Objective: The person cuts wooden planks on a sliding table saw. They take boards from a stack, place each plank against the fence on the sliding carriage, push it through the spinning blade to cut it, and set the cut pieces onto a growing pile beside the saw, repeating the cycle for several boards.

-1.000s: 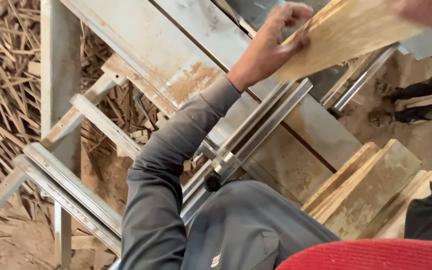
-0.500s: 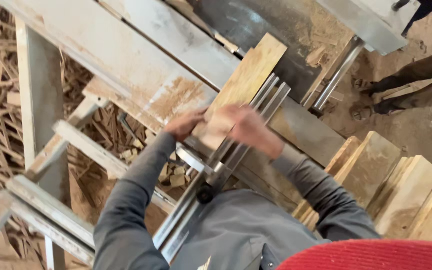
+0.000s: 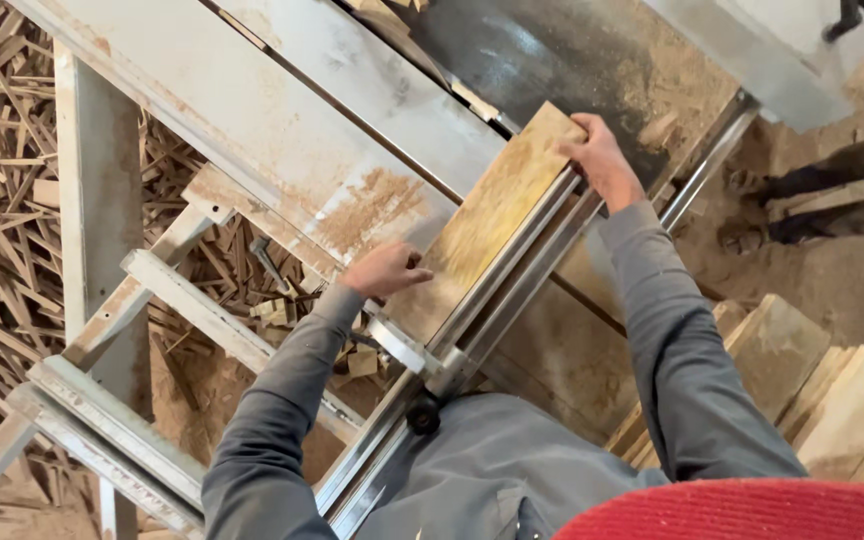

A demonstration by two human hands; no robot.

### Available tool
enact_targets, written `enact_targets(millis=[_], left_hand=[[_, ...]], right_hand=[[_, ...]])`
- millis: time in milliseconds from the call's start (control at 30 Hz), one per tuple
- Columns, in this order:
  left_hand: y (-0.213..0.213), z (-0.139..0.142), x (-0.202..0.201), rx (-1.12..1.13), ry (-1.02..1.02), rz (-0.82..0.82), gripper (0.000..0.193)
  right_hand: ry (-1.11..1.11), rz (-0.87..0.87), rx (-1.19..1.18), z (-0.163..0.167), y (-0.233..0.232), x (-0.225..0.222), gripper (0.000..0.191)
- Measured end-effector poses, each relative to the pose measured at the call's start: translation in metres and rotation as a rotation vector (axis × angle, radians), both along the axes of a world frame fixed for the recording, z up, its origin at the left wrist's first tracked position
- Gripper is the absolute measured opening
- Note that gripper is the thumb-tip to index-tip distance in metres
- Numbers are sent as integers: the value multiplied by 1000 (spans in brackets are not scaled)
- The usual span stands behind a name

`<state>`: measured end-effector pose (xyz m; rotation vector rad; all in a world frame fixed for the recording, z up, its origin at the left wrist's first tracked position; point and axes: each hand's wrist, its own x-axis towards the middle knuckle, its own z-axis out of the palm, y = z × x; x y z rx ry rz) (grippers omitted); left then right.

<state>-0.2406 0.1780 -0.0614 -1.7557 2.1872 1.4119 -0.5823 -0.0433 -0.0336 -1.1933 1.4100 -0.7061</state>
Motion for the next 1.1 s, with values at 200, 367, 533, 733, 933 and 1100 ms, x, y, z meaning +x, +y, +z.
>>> enact_targets(millis=[200, 367, 533, 733, 933, 1100], left_hand=[[-3, -27, -5, -340, 60, 40, 29], [0, -24, -10, -284, -93, -78, 26], [3, -13, -9, -275, -14, 48, 27], [8, -7, -9, -266, -72, 48, 28], [11, -16, -11, -320, -6, 92, 30], [-3, -39, -12, -321, 69, 100, 23]], right_hand=[[49, 188, -202, -16, -8, -18, 74], [237, 266, -230, -19, -23, -23, 65], [834, 355, -863, -8, -46, 20, 26], [879, 542, -588, -24, -65, 95, 30], [1009, 294, -1049, 7, -103, 78, 35], [730, 418, -508, 17, -105, 17, 54]])
